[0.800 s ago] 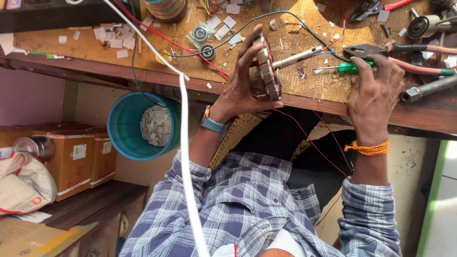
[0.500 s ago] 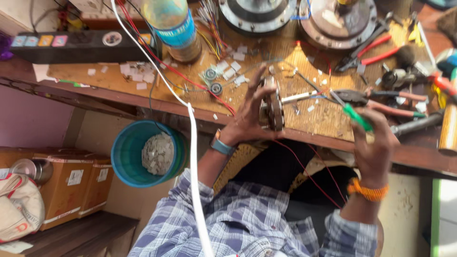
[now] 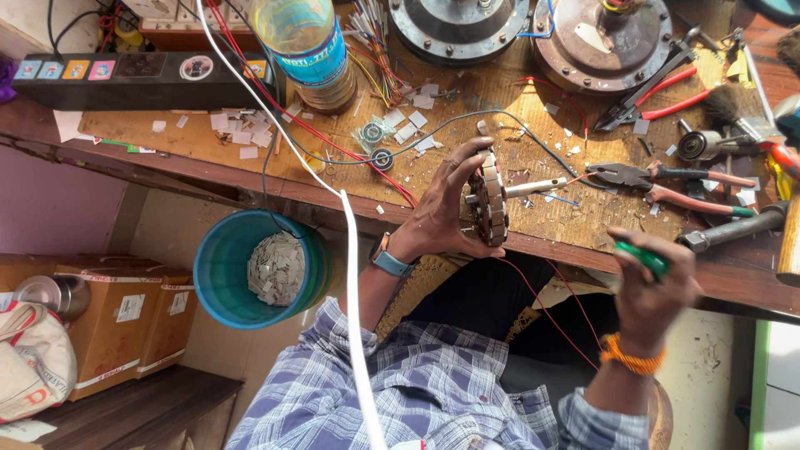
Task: The person uses a green-handled screwdriver to pry and adjust components on a cylindrical motor armature held in their left hand. They repeatedly rotate the armature and work on different sections of the copper windings and slots.
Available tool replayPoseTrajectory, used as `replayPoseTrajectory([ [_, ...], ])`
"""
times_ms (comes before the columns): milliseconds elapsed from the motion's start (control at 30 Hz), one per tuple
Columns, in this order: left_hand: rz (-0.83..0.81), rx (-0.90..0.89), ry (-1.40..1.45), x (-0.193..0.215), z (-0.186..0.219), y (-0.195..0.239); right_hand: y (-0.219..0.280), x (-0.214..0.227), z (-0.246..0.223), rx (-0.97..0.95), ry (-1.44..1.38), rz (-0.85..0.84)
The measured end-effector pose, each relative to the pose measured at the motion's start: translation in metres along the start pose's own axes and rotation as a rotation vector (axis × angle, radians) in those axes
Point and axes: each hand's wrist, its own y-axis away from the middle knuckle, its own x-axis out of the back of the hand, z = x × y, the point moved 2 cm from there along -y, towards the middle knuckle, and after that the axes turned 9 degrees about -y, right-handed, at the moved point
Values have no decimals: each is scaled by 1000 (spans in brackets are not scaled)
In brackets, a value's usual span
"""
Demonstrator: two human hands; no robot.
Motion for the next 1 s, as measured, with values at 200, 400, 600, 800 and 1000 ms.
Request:
replayPoseTrajectory([
  [200, -30, 73, -19, 2, 0, 0, -1, -3, -16, -58, -228, 53],
  [400, 12, 170, 34, 0, -3, 4, 23, -3, -1, -160, -69, 22],
  [600, 27, 81, -52, -8, -8, 7, 16, -43, -21, -92, -508, 287],
  [800, 15, 138, 11, -7, -10, 6, 11, -103, -71, 32, -475, 363],
  [1000, -19, 162, -31, -5, -11, 10, 25, -134, -60, 145, -413, 440],
])
